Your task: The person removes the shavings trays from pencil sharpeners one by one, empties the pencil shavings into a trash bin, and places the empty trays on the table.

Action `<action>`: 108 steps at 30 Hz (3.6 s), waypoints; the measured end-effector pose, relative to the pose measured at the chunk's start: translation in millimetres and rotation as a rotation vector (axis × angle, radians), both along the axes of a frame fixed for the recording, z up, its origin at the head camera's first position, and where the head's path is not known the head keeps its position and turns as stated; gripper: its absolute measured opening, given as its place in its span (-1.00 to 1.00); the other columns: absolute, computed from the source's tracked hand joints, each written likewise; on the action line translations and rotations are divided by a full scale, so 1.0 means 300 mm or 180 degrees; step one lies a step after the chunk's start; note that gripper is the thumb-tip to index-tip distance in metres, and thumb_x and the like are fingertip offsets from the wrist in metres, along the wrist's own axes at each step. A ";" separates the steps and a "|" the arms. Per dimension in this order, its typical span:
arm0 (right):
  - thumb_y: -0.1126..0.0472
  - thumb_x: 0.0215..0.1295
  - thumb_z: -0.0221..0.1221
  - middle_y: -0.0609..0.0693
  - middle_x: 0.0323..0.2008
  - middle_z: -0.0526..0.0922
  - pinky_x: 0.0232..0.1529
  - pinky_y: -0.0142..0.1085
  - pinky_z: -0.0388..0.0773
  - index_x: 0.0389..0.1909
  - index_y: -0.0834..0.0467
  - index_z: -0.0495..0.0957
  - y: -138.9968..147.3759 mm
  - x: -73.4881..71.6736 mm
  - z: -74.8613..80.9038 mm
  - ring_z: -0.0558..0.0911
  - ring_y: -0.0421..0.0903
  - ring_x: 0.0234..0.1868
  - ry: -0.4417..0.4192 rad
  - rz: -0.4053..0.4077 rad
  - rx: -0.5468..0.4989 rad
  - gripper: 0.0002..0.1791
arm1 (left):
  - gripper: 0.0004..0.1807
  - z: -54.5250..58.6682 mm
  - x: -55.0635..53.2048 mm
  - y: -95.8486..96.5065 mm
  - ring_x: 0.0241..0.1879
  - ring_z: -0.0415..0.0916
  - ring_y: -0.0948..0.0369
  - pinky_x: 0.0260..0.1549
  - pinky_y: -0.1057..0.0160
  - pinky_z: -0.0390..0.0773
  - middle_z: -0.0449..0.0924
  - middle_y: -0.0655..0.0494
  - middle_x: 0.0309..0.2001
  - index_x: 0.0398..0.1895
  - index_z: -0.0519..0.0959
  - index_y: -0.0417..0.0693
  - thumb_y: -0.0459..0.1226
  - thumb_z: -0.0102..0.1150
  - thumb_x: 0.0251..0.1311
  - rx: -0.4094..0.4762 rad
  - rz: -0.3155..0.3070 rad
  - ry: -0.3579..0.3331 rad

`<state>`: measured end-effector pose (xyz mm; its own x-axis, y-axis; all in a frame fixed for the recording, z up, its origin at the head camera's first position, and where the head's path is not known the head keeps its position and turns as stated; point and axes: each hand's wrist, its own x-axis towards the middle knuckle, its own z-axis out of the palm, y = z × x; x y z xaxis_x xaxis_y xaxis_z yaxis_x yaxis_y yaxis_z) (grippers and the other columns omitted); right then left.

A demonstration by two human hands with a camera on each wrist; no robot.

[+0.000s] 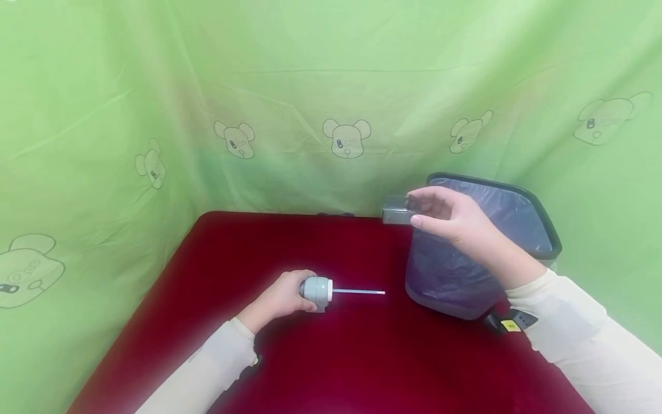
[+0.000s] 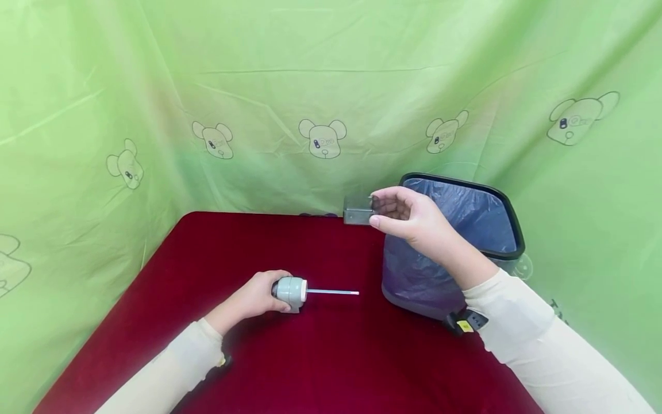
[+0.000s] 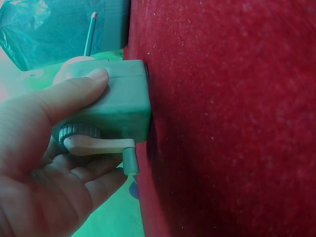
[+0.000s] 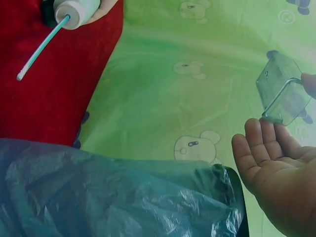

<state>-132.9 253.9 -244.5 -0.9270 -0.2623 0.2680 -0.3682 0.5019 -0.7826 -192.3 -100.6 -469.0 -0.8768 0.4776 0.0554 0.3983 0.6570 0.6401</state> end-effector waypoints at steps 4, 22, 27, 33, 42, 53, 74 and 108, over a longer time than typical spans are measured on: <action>0.24 0.35 0.33 0.13 0.14 0.63 -0.02 -0.47 0.61 0.30 0.23 0.48 -0.006 0.003 -0.004 0.65 -0.28 0.03 0.0020 0.0019 0.0012 -0.48 | -0.27 0.003 0.002 0.003 -0.13 0.57 0.17 -0.01 0.03 0.63 0.67 0.14 -0.03 0.21 0.57 0.00 -0.17 0.67 -0.11 0.0001 -0.0005 -0.0017; 0.30 0.33 0.33 -0.05 0.04 0.65 -0.02 -0.45 0.62 0.27 0.27 0.48 -0.039 0.021 -0.026 0.66 -0.24 0.00 -0.0042 0.0109 -0.0210 -0.49 | -0.26 0.002 0.005 0.003 -0.12 0.57 0.17 0.01 0.03 0.62 0.67 0.13 -0.02 0.22 0.57 0.00 -0.17 0.67 -0.12 -0.0012 0.0022 -0.0042; 0.33 0.32 0.32 -0.03 0.06 0.65 0.00 -0.46 0.61 0.27 0.28 0.48 -0.045 0.022 -0.035 0.66 -0.24 0.01 -0.0018 0.0147 -0.0243 -0.49 | -0.25 0.002 0.006 0.001 -0.13 0.57 0.18 -0.01 0.04 0.62 0.67 0.15 -0.02 0.22 0.57 0.02 -0.17 0.68 -0.13 -0.0004 0.0034 -0.0044; 0.33 0.32 0.33 -0.02 0.08 0.64 0.01 -0.45 0.61 0.27 0.28 0.48 -0.051 0.021 -0.049 0.65 -0.23 0.02 -0.0031 0.0166 -0.0278 -0.49 | -0.25 0.009 0.007 -0.002 -0.14 0.57 0.19 -0.01 0.05 0.62 0.68 0.14 -0.03 0.22 0.57 0.00 -0.17 0.68 -0.14 -0.0006 0.0027 -0.0038; 0.34 0.31 0.33 0.05 0.13 0.63 0.08 -0.45 0.58 0.27 0.29 0.47 -0.066 0.026 -0.088 0.64 -0.23 0.09 -0.0124 0.0298 -0.0380 -0.48 | -0.25 0.008 0.010 -0.005 -0.14 0.57 0.18 -0.02 0.05 0.62 0.68 0.13 -0.04 0.21 0.57 -0.03 -0.18 0.68 -0.14 -0.0001 0.0022 -0.0039; 0.35 0.29 0.34 0.00 0.13 0.64 0.07 -0.46 0.58 0.27 0.28 0.48 -0.064 0.025 -0.121 0.64 -0.22 0.09 -0.0144 0.0280 -0.0440 -0.47 | -0.26 0.012 0.011 -0.002 -0.14 0.57 0.18 -0.01 0.04 0.63 0.67 0.14 -0.03 0.22 0.57 -0.01 -0.18 0.67 -0.12 0.0015 0.0041 -0.0054; 0.44 0.23 0.36 0.00 0.04 0.66 0.04 -0.44 0.61 0.24 0.34 0.47 -0.055 0.030 -0.229 0.67 -0.20 0.00 -0.0013 0.0419 -0.0643 -0.46 | -0.27 0.014 0.021 0.007 -0.14 0.57 0.18 -0.03 0.05 0.64 0.67 0.14 -0.04 0.21 0.57 -0.01 -0.18 0.67 -0.11 0.0026 0.0022 -0.0070; 0.46 0.17 0.39 0.19 -0.01 0.65 0.00 -0.46 0.60 0.23 0.28 0.49 -0.061 0.042 -0.343 0.67 -0.15 -0.05 0.0093 0.0380 -0.0621 -0.43 | -0.27 0.013 0.016 0.001 -0.17 0.58 0.21 -0.05 0.09 0.63 0.68 0.16 -0.08 0.19 0.58 -0.02 -0.17 0.68 -0.13 -0.0003 -0.0007 -0.0027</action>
<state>-120.2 235.5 -347.5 -0.8836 -0.3102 0.3507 -0.4399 0.2936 -0.8487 -187.6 -100.2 -465.2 -0.8762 0.4796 0.0475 0.3943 0.6567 0.6428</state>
